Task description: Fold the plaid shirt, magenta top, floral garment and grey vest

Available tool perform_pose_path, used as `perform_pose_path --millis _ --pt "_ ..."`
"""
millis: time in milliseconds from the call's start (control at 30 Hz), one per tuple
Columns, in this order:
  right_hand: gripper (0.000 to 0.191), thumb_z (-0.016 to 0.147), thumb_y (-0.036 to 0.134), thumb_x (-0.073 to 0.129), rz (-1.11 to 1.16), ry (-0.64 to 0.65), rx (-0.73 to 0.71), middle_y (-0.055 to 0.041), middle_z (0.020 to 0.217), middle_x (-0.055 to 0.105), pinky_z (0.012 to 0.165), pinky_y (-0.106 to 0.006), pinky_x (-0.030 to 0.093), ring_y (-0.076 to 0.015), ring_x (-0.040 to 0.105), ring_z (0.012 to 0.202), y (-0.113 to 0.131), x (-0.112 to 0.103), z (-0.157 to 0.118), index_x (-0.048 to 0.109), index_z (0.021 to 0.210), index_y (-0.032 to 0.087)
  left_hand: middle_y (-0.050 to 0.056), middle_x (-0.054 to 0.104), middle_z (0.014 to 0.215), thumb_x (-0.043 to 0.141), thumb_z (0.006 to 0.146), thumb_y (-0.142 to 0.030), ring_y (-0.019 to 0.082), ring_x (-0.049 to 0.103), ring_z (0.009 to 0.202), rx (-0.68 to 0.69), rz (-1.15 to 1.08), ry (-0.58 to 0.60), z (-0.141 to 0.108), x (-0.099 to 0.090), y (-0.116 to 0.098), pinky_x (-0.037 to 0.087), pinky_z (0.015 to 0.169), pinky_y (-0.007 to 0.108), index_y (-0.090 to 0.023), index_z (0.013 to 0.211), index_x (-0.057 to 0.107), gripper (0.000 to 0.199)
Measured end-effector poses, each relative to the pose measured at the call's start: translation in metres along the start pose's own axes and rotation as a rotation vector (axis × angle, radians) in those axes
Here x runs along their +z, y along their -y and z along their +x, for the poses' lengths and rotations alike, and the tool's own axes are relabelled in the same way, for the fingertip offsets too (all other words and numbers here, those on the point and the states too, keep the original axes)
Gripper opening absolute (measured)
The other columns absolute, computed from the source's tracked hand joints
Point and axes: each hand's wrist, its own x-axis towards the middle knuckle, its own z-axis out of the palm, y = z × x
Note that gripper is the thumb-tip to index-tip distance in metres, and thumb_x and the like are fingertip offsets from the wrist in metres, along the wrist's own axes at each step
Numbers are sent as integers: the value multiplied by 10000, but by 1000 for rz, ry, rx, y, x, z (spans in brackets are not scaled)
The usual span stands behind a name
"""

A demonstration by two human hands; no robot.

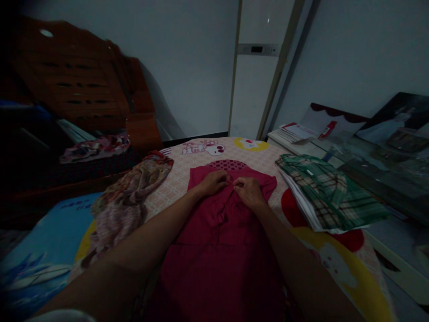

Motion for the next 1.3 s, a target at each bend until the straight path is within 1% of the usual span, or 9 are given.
perform_pose_path --millis 200,367,500,667,833,1000,1100,1167,1300 --pt "140 713 130 614 57 22 4 -53 804 735 695 -296 506 -188 677 745 -1 2 -1 699 815 174 8 642 806 567 762 -134 130 562 733 -61 -346 -90 3 -4 7 441 687 242 -145 827 611 79" --pt "133 708 184 629 166 66 -2 -3 757 671 638 -263 474 -154 636 701 5 10 -4 595 835 194 -3 623 774 560 745 -94 115 550 713 -65 -464 -115 5 -1 9 439 672 226 -143 813 589 89" --pt "111 707 186 589 170 70 -18 20 717 624 613 -249 433 -141 591 660 7 16 -5 552 811 203 -3 610 765 549 744 -86 115 536 700 -67 -418 -140 5 2 8 424 661 226 -140 806 588 91" --pt "114 696 139 539 94 61 -32 12 709 615 610 -249 420 -148 581 654 5 18 -5 552 789 203 -4 603 755 550 769 -106 125 515 679 -83 -221 -171 4 2 6 400 643 237 -147 829 594 84" --pt "146 733 107 538 -156 85 -47 -24 758 672 666 -270 436 -172 610 701 4 17 -5 619 805 206 13 632 772 549 799 -102 148 546 696 -130 -67 -202 1 1 -1 415 666 260 -160 852 593 90" --pt "168 758 93 543 -363 92 -126 -64 822 704 728 -288 436 -207 627 801 5 18 -6 666 774 207 59 668 859 579 810 -116 193 593 798 -85 105 -227 0 1 -10 449 748 305 -159 875 613 85" --pt "148 764 123 562 -348 68 -109 -48 786 708 673 -276 421 -196 625 744 3 16 -7 683 783 207 72 687 948 569 827 -119 194 613 872 -41 44 -217 1 0 -9 467 809 312 -157 922 629 118" --pt "144 768 141 568 -324 50 -98 -35 767 711 646 -269 409 -187 622 716 3 13 -7 694 780 210 67 697 964 529 826 -82 186 623 881 -69 -25 -235 2 -1 -5 476 825 311 -158 950 643 185" --pt "166 762 132 571 -248 112 -82 -19 733 713 623 -257 398 -168 615 669 10 5 -8 717 782 209 41 711 895 520 728 1 169 631 824 -120 -82 -189 3 -5 4 489 793 290 -151 865 671 254"
